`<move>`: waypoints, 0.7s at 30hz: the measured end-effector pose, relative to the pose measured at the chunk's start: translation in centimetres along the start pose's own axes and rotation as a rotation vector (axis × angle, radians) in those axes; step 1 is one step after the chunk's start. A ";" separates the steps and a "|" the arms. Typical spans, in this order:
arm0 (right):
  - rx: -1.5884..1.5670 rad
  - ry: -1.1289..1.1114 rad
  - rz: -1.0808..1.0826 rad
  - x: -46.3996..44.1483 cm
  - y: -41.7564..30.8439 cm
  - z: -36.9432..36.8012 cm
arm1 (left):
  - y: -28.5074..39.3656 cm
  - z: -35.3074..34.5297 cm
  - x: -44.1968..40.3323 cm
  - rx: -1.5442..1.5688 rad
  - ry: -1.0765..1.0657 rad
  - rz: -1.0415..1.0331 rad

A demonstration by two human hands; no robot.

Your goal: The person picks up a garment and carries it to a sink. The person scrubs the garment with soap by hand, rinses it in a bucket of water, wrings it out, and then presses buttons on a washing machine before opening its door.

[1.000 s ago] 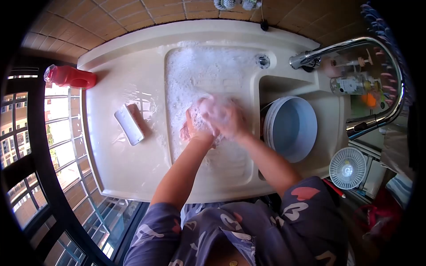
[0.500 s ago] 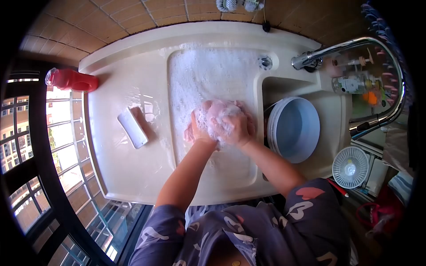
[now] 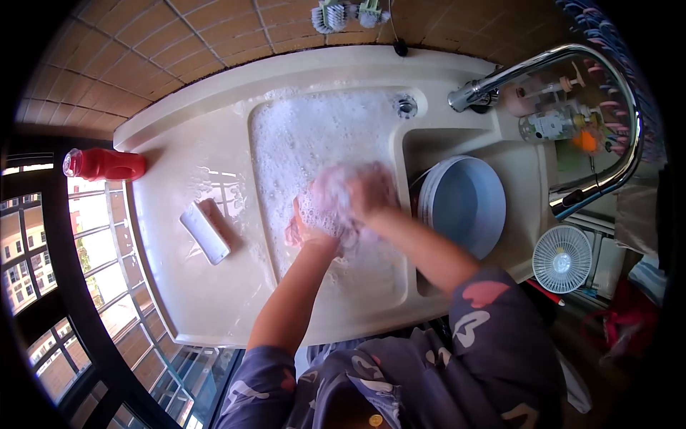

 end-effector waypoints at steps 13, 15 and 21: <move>-0.127 0.273 -0.009 1.2 -2.0 2.5 | -0.7 -0.6 -0.8 0.108 0.396 -0.146; -0.109 0.182 -0.011 -3.2 -0.2 1.3 | 1.5 3.3 0.8 0.128 0.700 -0.250; -0.295 0.477 -0.049 -6.2 1.5 7.7 | 0.8 3.4 2.6 0.026 0.821 -0.101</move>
Point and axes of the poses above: each hand's wrist, its own x-axis away from the middle knuckle, its own z-axis out of the back of the hand, y = z × x, the point moved 9 cm from there along -x, towards the middle knuckle, and after that the axes turned 5 degrees about -z, right-handed, at the moved point
